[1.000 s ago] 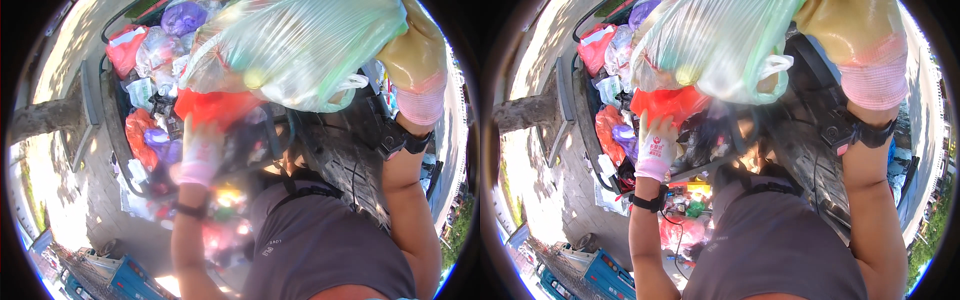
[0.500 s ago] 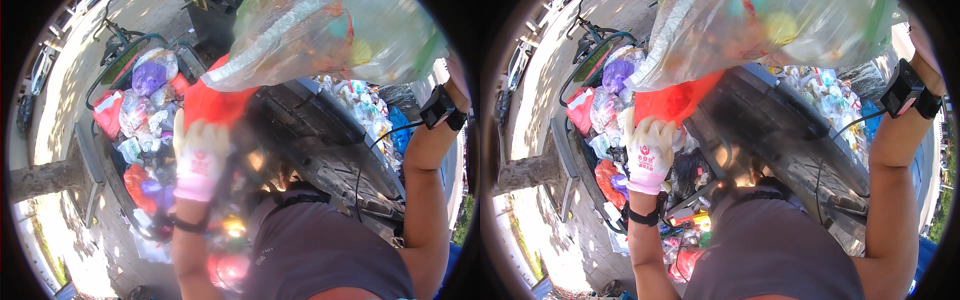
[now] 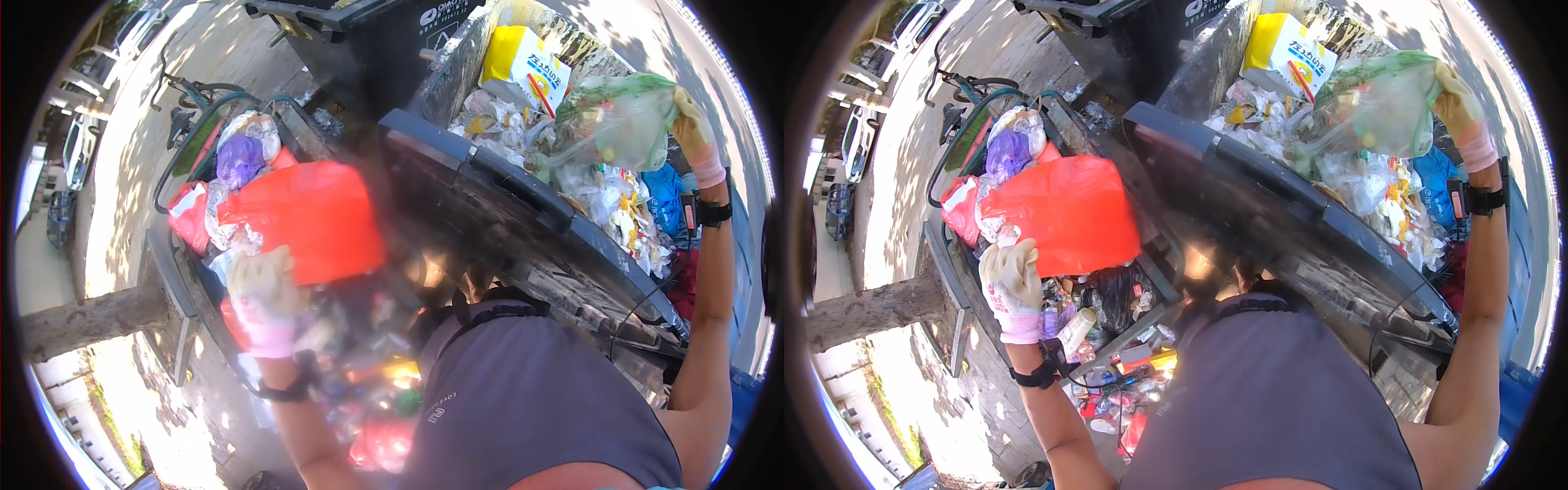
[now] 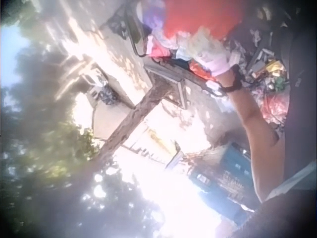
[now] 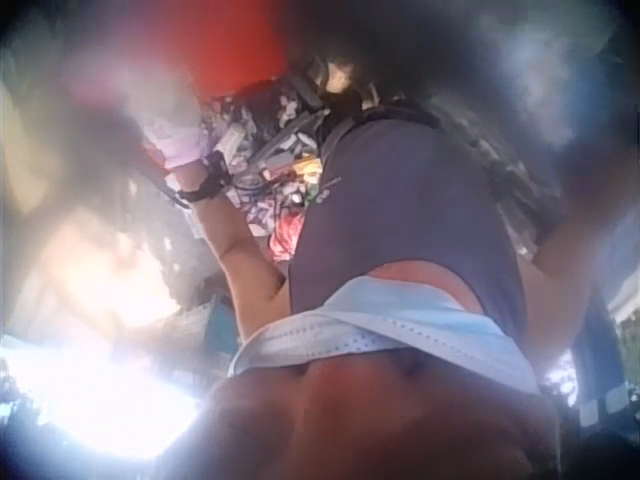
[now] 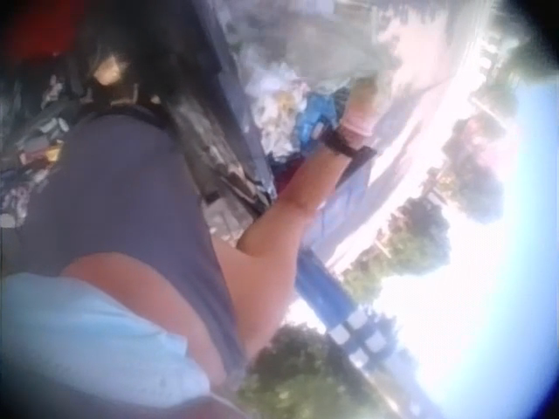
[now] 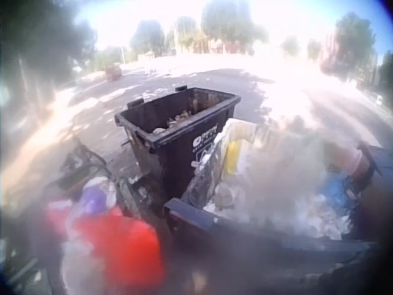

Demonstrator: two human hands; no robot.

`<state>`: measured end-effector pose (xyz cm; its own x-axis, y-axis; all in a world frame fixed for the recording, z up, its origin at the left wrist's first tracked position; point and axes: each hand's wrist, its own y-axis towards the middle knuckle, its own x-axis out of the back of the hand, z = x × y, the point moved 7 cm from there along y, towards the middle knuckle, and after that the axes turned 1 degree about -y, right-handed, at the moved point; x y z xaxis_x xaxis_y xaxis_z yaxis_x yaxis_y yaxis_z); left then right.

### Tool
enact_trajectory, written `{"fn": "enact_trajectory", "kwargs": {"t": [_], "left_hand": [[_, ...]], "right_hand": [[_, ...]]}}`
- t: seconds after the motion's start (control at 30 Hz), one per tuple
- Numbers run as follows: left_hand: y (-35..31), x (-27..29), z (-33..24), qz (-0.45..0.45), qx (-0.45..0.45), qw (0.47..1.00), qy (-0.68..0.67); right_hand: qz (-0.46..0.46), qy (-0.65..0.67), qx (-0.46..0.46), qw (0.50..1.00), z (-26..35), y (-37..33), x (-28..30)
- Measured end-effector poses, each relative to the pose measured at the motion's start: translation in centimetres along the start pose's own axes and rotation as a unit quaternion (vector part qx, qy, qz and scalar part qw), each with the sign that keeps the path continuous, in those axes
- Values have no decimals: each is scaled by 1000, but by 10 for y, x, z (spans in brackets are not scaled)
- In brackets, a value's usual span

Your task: The person sorts trash by picking plastic cups, bags, a detergent bottle, and fabrics from a garbage cart and dumpster, transferring items into the dumpster and onto the ground by hand.

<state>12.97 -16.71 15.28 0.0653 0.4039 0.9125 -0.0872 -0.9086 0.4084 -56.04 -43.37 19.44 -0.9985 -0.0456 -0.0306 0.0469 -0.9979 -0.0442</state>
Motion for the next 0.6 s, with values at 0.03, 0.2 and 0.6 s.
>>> {"fn": "enact_trajectory", "kwargs": {"t": [0.03,0.2,0.6], "left_hand": [[6,1,-1,-5,5,1000,-9],[-4,8,-2,28,-12,999,16],[-8,-30,-23,60,62,996,-33]], "right_hand": [[12,-114,-42,993,-50,1,36],[-198,-183,-214,939,-243,-2,110],[-279,104,-194,935,-227,-45,227]]}}
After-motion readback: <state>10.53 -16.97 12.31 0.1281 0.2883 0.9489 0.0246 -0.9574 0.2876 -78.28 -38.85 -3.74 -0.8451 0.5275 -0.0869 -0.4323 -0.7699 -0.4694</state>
